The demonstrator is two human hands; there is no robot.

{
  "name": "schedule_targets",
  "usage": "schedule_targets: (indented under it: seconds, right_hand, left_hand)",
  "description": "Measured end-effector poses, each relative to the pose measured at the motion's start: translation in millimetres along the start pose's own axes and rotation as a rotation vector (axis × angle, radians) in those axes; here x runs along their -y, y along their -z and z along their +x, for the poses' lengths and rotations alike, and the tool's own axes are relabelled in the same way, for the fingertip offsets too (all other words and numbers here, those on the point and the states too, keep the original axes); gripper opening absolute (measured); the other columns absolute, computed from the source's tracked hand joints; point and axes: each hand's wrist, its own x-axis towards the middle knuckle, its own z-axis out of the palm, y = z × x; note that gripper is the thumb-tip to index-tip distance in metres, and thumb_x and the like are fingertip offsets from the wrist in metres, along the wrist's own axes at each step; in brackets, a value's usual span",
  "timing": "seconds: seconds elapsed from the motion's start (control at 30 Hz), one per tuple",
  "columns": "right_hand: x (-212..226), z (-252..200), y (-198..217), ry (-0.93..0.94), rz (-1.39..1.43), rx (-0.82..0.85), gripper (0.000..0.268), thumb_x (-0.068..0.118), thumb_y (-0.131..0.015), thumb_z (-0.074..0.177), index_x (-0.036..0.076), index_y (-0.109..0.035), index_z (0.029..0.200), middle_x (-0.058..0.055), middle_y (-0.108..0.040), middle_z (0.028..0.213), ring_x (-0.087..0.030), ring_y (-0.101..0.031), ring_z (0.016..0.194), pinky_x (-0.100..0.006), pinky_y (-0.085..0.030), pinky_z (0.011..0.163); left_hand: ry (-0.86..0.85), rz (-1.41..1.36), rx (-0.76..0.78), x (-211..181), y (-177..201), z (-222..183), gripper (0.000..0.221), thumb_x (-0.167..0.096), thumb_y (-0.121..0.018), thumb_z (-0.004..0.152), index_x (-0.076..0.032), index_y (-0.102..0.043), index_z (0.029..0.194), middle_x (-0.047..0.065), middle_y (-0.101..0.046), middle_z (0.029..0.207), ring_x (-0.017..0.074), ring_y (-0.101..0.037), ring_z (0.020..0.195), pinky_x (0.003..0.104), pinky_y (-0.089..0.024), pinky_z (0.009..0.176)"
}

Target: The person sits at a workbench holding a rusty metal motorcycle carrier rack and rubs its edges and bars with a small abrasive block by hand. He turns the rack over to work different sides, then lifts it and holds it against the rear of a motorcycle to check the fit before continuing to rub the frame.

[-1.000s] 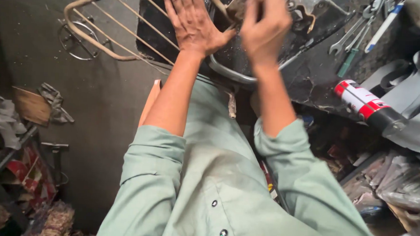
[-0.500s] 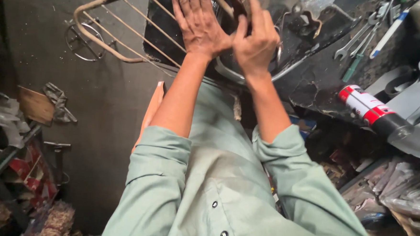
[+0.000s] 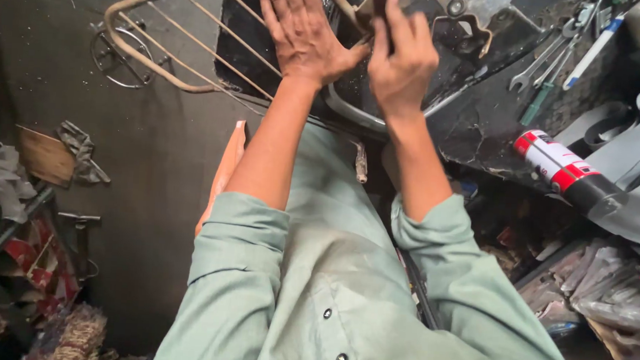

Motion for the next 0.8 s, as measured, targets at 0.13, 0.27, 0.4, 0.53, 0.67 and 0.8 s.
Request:
schedule_targets:
  seconds: [0.13,0.27,0.4,0.53,0.67,0.8]
  right_hand:
    - [-11,7,-5,-0.028,0.019,-0.017,0.031,0.003,-0.074,0.096,0.004,-0.071,0.127,-0.016,-0.059,0.089,-0.033,-0.066,0.075,-0.044,-0.053,0.071]
    - [-5,11,-6,0.080,-0.025,-0.133,0.028,0.001,-0.075,0.094,0.008,-0.066,0.119,-0.016,-0.063,0.094,-0.036,-0.065,0.081,-0.042,-0.053,0.073]
    - [-15,-4,3,0.027,-0.013,-0.055,0.036,0.001,-0.074,0.095,0.005,-0.069,0.130,-0.018,-0.062,0.092,-0.035,-0.066,0.082,-0.042,-0.057,0.078]
    - [-33,21,4,-0.175,-0.130,-0.107,0.011,0.003,-0.079,0.096,0.003,-0.069,0.096,-0.016,-0.068,0.083,-0.037,-0.066,0.075,-0.045,-0.053,0.071]
    - [-14,8,10,0.045,-0.075,-0.086,0.036,0.002,-0.072,0.096,0.003,-0.066,0.131,-0.018,-0.065,0.096,-0.036,-0.067,0.086,-0.043,-0.056,0.080]
    - [-36,31,8,-0.180,-0.091,-0.161,0.008,0.003,-0.075,0.097,0.004,-0.067,0.100,-0.016,-0.066,0.084,-0.035,-0.066,0.072,-0.044,-0.051,0.067]
  left_hand:
    - [0.062,-0.003,0.149,-10,20,3,0.141,-0.086,-0.074,0.065,0.010,-0.022,0.155,0.029,-0.018,0.164,0.0457,-0.008,0.155,0.061,-0.002,0.129]
    - [0.071,0.006,0.144,-8,17,1,0.141,-0.091,-0.073,0.070,0.008,-0.021,0.156,0.029,-0.016,0.165,0.0474,-0.006,0.154,0.060,0.000,0.128]
    - [0.083,-0.001,0.149,-17,38,5,0.144,-0.084,-0.077,0.061,0.007,-0.020,0.157,0.027,-0.015,0.165,0.0454,-0.005,0.155,0.057,-0.002,0.129]
    - [0.144,0.043,0.334,-18,40,6,0.138,-0.087,-0.073,0.070,0.004,-0.018,0.159,0.026,-0.014,0.168,0.0440,-0.003,0.158,0.056,0.001,0.132]
    - [0.077,-0.027,0.138,-16,33,9,0.149,-0.083,-0.082,0.061,0.008,-0.015,0.158,0.027,-0.011,0.168,0.0442,-0.002,0.157,0.057,-0.001,0.130]
    - [0.149,0.055,0.357,-23,49,11,0.140,-0.087,-0.073,0.071,0.005,-0.016,0.160,0.023,-0.012,0.170,0.0421,-0.001,0.160,0.057,0.001,0.134]
